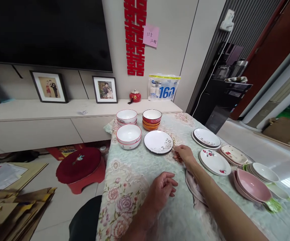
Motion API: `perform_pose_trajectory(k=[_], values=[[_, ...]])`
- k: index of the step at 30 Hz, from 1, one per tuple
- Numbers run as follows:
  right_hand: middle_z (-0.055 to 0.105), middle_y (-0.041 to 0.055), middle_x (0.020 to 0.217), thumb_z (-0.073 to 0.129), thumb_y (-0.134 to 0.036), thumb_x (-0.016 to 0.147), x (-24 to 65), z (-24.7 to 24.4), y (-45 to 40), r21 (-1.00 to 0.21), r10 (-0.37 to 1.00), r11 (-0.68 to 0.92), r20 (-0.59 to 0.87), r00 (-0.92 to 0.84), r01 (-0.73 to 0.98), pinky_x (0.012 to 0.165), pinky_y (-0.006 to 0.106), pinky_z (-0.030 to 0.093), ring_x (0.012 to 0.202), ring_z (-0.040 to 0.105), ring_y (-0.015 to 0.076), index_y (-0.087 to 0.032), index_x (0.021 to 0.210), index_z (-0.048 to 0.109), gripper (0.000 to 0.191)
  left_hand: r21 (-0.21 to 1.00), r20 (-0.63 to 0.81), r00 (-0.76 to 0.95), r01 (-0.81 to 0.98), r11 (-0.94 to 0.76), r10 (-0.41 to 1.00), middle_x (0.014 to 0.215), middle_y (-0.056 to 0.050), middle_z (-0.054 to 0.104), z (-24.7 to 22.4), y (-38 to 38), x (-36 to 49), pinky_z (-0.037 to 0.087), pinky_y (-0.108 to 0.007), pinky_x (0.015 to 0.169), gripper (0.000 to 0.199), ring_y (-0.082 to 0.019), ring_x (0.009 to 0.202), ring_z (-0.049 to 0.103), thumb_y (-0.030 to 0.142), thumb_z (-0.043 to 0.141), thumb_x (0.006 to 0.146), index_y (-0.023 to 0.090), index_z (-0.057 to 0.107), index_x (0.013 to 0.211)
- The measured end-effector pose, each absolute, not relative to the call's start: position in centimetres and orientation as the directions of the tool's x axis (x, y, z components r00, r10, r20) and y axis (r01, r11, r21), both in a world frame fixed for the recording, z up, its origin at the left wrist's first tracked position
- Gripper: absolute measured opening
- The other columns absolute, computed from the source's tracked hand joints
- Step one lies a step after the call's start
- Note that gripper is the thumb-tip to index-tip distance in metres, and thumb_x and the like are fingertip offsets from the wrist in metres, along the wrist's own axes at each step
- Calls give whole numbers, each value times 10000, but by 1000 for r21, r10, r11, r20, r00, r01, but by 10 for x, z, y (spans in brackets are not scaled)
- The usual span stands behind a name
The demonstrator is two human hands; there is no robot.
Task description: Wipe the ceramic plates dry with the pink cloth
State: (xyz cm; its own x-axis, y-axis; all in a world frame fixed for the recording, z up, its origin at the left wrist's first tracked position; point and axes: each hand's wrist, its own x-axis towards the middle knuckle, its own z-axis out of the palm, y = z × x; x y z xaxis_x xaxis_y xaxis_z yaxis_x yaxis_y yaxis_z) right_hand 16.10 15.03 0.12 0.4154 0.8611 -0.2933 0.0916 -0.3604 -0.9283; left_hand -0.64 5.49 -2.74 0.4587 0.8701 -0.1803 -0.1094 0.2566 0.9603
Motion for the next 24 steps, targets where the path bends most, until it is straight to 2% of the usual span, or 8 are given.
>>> perform_pose_trajectory(k=[4,10,13,15,18,20,22,24], values=[[529,-8,401,672,-454,755,160,0,173,-851,873,-399,-239,426,341,444,228,371,471,569,150,-194,609,558,319,954,-190,462,-120,273,866,884,-87,650,-25,56,-6,479,-284,591,359,-137,668,578,192,498,710,106,568,1052],[512,10,408,739,-418,703,164,3,191,-744,866,-452,-233,443,491,483,245,335,559,600,187,-196,554,569,318,951,-188,469,-134,280,863,889,-89,644,-26,56,-7,484,-291,600,353,-136,675,576,196,500,717,105,564,1051],[491,-20,424,723,-395,755,160,1,190,-751,851,-490,-302,430,443,446,244,332,472,542,150,-170,605,580,307,950,-188,473,-133,281,861,899,-91,648,-26,55,-7,486,-294,604,358,-138,682,579,189,510,711,107,563,1056],[570,-17,563,662,-387,840,156,1,186,-770,839,-515,-363,404,377,471,232,404,501,547,119,-135,747,618,272,949,-191,471,-134,284,861,896,-89,648,-26,55,-8,487,-297,604,357,-139,681,579,187,512,709,107,563,1054],[649,37,944,579,-362,926,152,4,177,-804,825,-538,-439,357,254,663,293,541,750,629,129,-133,1051,610,263,948,-189,466,-144,285,864,878,-79,645,-26,56,-7,482,-294,598,351,-136,672,578,187,515,702,113,568,1040],[621,70,1109,575,-351,931,151,7,171,-827,819,-538,-467,334,164,771,359,552,906,633,171,-147,1159,580,307,945,-193,460,-152,291,867,860,-71,643,-26,56,-7,477,-288,588,349,-133,660,576,185,518,688,117,573,1026],[611,80,1144,581,-349,926,151,8,166,-850,819,-523,-478,319,70,795,377,549,944,629,186,-149,1181,574,324,942,-200,454,-157,298,869,850,-66,642,-26,57,-7,474,-282,579,355,-131,652,576,185,524,673,118,577,1017],[632,64,1072,580,-346,927,151,9,161,-869,824,-493,-478,305,-30,740,339,556,869,638,161,-143,1135,589,291,938,-204,446,-165,304,872,842,-63,643,-25,57,-6,473,-277,567,357,-130,641,577,190,534,663,119,580,1009]])
